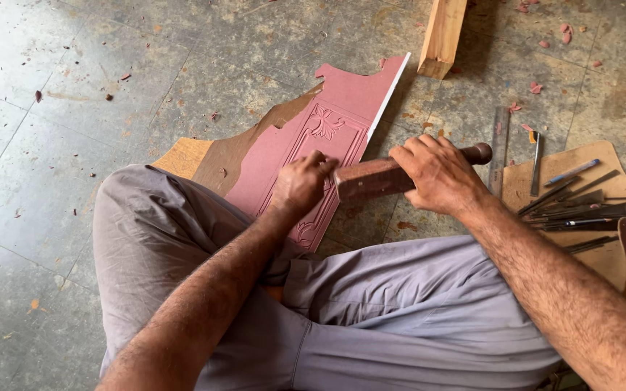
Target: The person carves a pattern into a piece of wood using a hammer and a chisel, then measures and marks the piece with a ruler and pencil.
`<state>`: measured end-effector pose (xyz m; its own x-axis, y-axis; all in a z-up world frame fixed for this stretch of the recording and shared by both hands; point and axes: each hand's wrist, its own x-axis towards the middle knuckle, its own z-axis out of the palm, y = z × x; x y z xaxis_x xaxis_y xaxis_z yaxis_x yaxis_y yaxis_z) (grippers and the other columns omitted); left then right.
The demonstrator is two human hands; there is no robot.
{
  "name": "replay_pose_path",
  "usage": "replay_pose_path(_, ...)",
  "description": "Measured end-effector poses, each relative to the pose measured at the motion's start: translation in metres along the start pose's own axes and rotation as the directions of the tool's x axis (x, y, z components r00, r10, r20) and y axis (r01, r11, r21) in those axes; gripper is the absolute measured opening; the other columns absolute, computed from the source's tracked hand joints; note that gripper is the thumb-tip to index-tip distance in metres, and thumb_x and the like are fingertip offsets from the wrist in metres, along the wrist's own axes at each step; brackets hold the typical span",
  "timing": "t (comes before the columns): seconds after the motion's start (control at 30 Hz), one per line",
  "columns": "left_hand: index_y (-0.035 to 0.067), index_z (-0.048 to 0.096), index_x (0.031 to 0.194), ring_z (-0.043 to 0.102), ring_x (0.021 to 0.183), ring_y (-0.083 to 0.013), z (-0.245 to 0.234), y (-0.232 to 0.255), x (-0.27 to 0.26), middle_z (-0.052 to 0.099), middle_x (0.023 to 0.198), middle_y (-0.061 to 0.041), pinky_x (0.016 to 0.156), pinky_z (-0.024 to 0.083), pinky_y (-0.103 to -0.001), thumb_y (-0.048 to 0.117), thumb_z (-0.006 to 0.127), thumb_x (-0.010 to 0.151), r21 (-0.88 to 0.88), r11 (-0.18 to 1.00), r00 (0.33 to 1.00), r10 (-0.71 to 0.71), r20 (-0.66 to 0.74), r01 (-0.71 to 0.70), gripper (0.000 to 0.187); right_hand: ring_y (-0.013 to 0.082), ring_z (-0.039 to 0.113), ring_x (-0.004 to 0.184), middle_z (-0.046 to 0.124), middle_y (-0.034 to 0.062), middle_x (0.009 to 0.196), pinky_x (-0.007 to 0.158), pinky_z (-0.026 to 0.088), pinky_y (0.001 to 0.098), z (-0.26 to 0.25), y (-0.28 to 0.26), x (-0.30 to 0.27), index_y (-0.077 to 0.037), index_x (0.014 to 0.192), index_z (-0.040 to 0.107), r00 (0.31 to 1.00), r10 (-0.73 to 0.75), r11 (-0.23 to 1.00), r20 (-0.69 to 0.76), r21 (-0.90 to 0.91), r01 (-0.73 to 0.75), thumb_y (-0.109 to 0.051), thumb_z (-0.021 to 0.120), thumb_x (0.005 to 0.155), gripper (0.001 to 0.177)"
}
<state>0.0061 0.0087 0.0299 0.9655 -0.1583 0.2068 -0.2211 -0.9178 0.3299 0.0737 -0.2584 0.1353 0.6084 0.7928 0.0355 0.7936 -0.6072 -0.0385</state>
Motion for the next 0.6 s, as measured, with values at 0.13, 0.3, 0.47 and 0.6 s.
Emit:
replay_pose_path(0.13, 0.014, 0.071, 0.122, 0.072, 0.085, -0.0169, -0.006, -0.024, 0.008, 0.072, 0.113, -0.004, 0.072, 0.063, -0.031, 0.007, 0.061, 0.106, -0.354, 0.918, 0.919, -0.285, -0.274, 0.180, 0.020, 0.0230, 0.065, 0.088, 0.064, 0.0090, 0.096, 0.082, 0.058, 0.0442, -0.003, 0.007, 0.000, -0.007, 0.119, 0.060, 0.994, 0.108, 0.981, -0.022, 0.167, -0.103, -0.014, 0.085, 0.074, 0.052)
replay_pose_path(0.3, 0.005, 0.047, 0.140, 0.075, 0.093, -0.0171, 0.001, -0.040, -0.009, 0.073, 0.106, -0.014, 0.081, 0.065, -0.029, 0.008, 0.057, 0.101, -0.953, 0.248, 0.592, -0.799, -0.101, 0.172, 0.040, 0.0265, 0.069, 0.091, 0.066, 0.0126, 0.104, 0.081, 0.059, 0.0459, -0.007, 0.022, -0.004, -0.004, 0.123, 0.058, 0.947, 0.319, 0.910, -0.035, 0.290, -0.296, -0.016, 0.082, 0.076, 0.054)
replay_pose_path(0.47, 0.006, 0.046, 0.132, 0.071, 0.079, -0.0215, 0.015, -0.037, -0.009, 0.073, 0.098, -0.013, 0.068, 0.058, -0.032, 0.022, 0.054, 0.104, -0.985, -0.163, 0.493, -0.853, 0.173, 0.064, 0.033, 0.0333, 0.069, 0.102, 0.069, 0.0177, 0.112, 0.086, 0.056, 0.0489, -0.007, 0.029, -0.005, -0.004, 0.129, 0.058, 0.910, 0.411, 0.888, -0.044, 0.244, -0.389, -0.018, 0.086, 0.070, 0.067)
replay_pose_path(0.6, 0.004, 0.052, 0.130, 0.073, 0.084, -0.0180, 0.015, -0.052, -0.005, 0.075, 0.098, -0.012, 0.072, 0.062, -0.029, 0.023, 0.052, 0.106, -0.988, -0.151, 0.477, -0.865, 0.154, 0.045, 0.031, 0.0365, 0.068, 0.108, 0.070, 0.0186, 0.117, 0.091, 0.055, 0.0492, -0.005, 0.031, -0.007, -0.003, 0.128, 0.059, 0.896, 0.442, 0.879, -0.037, 0.218, -0.424, -0.022, 0.089, 0.069, 0.069)
